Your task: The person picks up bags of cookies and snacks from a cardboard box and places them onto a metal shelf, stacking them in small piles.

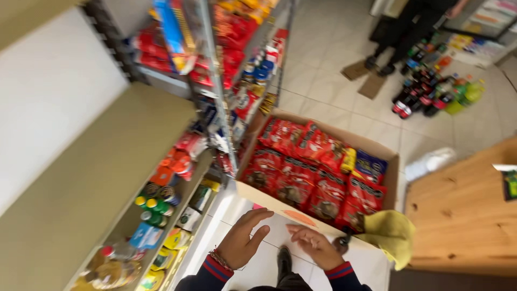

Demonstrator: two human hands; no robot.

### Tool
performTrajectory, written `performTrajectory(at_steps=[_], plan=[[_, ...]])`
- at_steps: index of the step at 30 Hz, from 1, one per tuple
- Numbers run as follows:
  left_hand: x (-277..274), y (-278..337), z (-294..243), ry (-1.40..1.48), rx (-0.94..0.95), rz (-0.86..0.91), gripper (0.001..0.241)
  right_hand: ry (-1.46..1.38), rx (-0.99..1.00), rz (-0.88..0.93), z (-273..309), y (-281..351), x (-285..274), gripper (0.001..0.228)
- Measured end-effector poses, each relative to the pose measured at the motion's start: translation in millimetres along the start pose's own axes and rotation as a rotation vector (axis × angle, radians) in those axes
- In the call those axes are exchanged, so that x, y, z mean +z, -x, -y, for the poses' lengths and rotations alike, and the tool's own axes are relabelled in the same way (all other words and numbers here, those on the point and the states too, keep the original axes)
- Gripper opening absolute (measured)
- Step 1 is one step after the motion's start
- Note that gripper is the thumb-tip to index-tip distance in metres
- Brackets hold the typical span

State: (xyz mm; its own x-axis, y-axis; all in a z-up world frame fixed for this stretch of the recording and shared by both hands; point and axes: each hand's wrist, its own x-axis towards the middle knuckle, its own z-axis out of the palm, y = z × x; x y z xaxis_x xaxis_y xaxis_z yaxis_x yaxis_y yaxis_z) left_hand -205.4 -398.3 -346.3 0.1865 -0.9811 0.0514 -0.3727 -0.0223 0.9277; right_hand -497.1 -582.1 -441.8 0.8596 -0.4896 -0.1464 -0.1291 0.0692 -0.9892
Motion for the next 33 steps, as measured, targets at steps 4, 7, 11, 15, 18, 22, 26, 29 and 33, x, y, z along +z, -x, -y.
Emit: performTrajectory(at_steps=[4, 7, 11, 15, 18, 22, 26, 29, 33], plan=[[67, -67, 21, 0.065, -0.078, 0.062, 0.062, -0.025, 0.159, -0.185, -59, 5, -92, 0.024], [105, -116, 37, 0.112, -0.198, 0.073, 0.07, -0.11, 0.206, -0.271, -84, -14, -150, 0.039], [148, -182, 76, 0.238, -0.412, 0.043, 0.079, -0.282, 0.358, -0.446, -71, -75, -226, 0.071], [175, -231, 89, 0.275, -0.382, -0.033, 0.078, -0.185, 0.523, -0.571, -56, -156, -273, 0.098], [186, -250, 86, 0.255, -0.43, 0.007, 0.075, -0.264, 0.54, -0.754, -112, -219, -310, 0.044], [204, -245, 115, 0.215, -0.497, -0.022, 0.065, 0.015, 0.739, -0.728, -138, -265, -339, 0.074], [212, -243, 136, 0.195, -0.542, 0.037, 0.063, 0.161, 0.844, -0.741, -132, -280, -349, 0.123], [219, -254, 151, 0.334, -0.671, 0.069, 0.066, 0.147, 0.789, -0.744, -122, -270, -344, 0.077], [220, -292, 157, 0.914, -1.083, -0.077, 0.1, -0.318, 0.661, -0.767, -94, -248, -316, 0.043]])
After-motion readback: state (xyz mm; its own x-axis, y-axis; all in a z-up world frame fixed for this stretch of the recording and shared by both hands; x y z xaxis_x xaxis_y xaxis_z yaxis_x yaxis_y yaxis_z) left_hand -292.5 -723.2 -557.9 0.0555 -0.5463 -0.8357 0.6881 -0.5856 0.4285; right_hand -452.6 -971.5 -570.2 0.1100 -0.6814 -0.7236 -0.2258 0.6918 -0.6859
